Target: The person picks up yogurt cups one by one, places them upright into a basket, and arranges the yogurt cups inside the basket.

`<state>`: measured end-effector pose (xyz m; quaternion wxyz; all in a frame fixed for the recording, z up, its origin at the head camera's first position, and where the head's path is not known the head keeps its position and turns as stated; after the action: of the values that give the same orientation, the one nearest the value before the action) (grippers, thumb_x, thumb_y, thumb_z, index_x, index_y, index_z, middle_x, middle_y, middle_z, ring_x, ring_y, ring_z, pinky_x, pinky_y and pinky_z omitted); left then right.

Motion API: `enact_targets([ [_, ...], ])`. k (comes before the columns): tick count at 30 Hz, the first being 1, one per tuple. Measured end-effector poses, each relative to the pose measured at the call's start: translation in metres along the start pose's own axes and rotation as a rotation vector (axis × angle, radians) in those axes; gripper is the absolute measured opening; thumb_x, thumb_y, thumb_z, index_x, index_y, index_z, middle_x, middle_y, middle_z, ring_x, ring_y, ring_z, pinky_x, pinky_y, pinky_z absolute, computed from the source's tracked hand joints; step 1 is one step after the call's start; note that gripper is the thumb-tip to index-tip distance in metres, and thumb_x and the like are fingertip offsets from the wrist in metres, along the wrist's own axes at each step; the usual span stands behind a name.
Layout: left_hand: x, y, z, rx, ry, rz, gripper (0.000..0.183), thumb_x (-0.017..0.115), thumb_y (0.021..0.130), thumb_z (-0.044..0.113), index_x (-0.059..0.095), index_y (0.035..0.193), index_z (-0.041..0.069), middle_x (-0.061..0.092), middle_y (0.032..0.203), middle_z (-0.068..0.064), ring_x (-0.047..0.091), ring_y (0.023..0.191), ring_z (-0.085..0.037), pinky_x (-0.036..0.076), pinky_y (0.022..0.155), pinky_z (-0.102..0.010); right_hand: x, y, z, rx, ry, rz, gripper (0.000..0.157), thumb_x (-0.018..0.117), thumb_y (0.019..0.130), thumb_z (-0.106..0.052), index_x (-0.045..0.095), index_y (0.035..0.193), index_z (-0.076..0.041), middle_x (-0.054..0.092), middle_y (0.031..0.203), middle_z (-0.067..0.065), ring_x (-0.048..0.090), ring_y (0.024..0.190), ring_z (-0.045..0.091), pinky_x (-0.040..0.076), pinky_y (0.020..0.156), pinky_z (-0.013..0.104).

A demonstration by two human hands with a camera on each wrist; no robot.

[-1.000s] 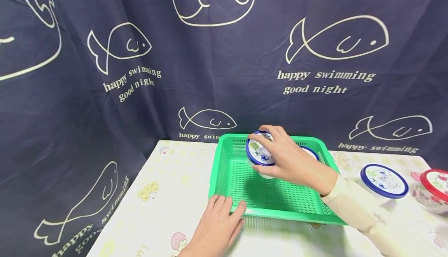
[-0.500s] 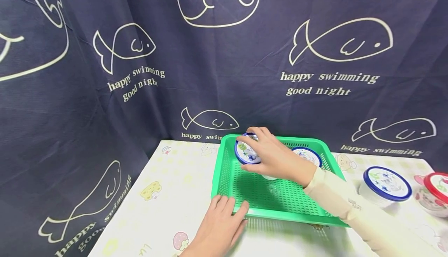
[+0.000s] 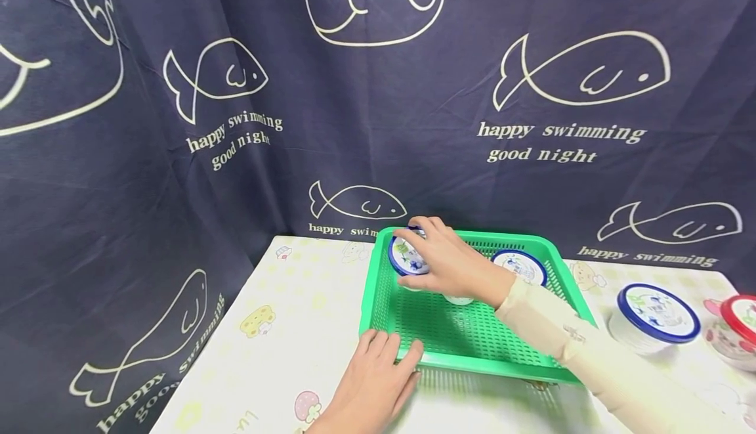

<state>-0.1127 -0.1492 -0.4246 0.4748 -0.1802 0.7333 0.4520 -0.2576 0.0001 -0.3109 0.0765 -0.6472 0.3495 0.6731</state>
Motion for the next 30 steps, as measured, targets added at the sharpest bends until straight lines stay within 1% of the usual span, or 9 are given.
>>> enact_targets([
  [4, 0.0, 0.001, 0.0, -0.002, -0.008, -0.009, 0.037, 0.044, 0.089, 0.038, 0.047, 0.121, 0.021, 0.048, 0.091, 0.0, 0.045, 0.084, -0.02, 0.034, 0.089, -0.041, 0.006, 0.005, 0.004, 0.012, -0.01, -0.01, 0.076, 0.059, 0.073, -0.059, 0.038, 0.134, -0.018, 0.037, 0.129, 0.011, 0.037, 0.115, 0.029, 0.036, 0.09, 0.048],
  [7, -0.001, 0.001, 0.0, 0.003, -0.005, 0.003, 0.037, 0.045, 0.089, 0.038, 0.047, 0.121, 0.021, 0.049, 0.091, 0.0, 0.045, 0.083, -0.019, 0.035, 0.088, -0.041, 0.01, 0.008, 0.007, 0.022, 0.001, -0.022, 0.076, 0.061, 0.073, -0.058, 0.038, 0.134, -0.018, 0.037, 0.129, 0.011, 0.036, 0.116, 0.029, 0.036, 0.09, 0.048],
  [15, -0.001, 0.001, 0.001, 0.005, 0.018, 0.017, 0.037, 0.044, 0.089, 0.039, 0.047, 0.121, 0.022, 0.047, 0.087, 0.001, 0.044, 0.082, -0.019, 0.035, 0.086, -0.04, 0.018, 0.018, 0.016, 0.039, 0.005, -0.056, 0.077, 0.057, 0.075, -0.06, 0.033, 0.137, -0.022, 0.035, 0.132, 0.01, 0.034, 0.119, 0.027, 0.033, 0.093, 0.047],
  [19, -0.001, 0.001, 0.001, 0.001, 0.009, -0.003, 0.036, 0.043, 0.089, 0.04, 0.046, 0.121, 0.022, 0.045, 0.088, 0.001, 0.043, 0.082, -0.018, 0.034, 0.086, -0.039, 0.021, 0.02, 0.017, 0.037, 0.005, -0.073, 0.078, 0.057, 0.074, -0.06, 0.033, 0.137, -0.02, 0.036, 0.131, 0.011, 0.036, 0.117, 0.028, 0.034, 0.092, 0.047],
  [25, -0.002, 0.002, 0.001, -0.006, -0.003, -0.024, 0.036, 0.047, 0.088, 0.039, 0.046, 0.12, 0.023, 0.045, 0.088, 0.001, 0.042, 0.082, -0.018, 0.034, 0.087, -0.039, 0.028, 0.023, 0.018, 0.028, 0.024, -0.088, 0.078, 0.063, 0.073, -0.056, 0.036, 0.135, -0.016, 0.039, 0.128, 0.015, 0.037, 0.114, 0.03, 0.036, 0.089, 0.049],
  [30, -0.001, 0.002, 0.001, -0.009, -0.009, -0.036, 0.036, 0.046, 0.089, 0.039, 0.045, 0.121, 0.023, 0.045, 0.088, 0.001, 0.042, 0.082, -0.019, 0.033, 0.086, -0.039, 0.037, 0.025, 0.017, 0.015, 0.022, -0.113, 0.078, 0.064, 0.072, -0.055, 0.039, 0.134, -0.016, 0.039, 0.128, 0.016, 0.038, 0.112, 0.029, 0.037, 0.089, 0.048],
])
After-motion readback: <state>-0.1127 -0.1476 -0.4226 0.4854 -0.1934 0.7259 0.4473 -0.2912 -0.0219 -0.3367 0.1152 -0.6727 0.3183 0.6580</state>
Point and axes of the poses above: each hand's wrist, its own y-axis towards the middle knuckle, its own x-axis out of the palm, z = x × y, the point moved 1 cm from there along y, towards the middle knuckle
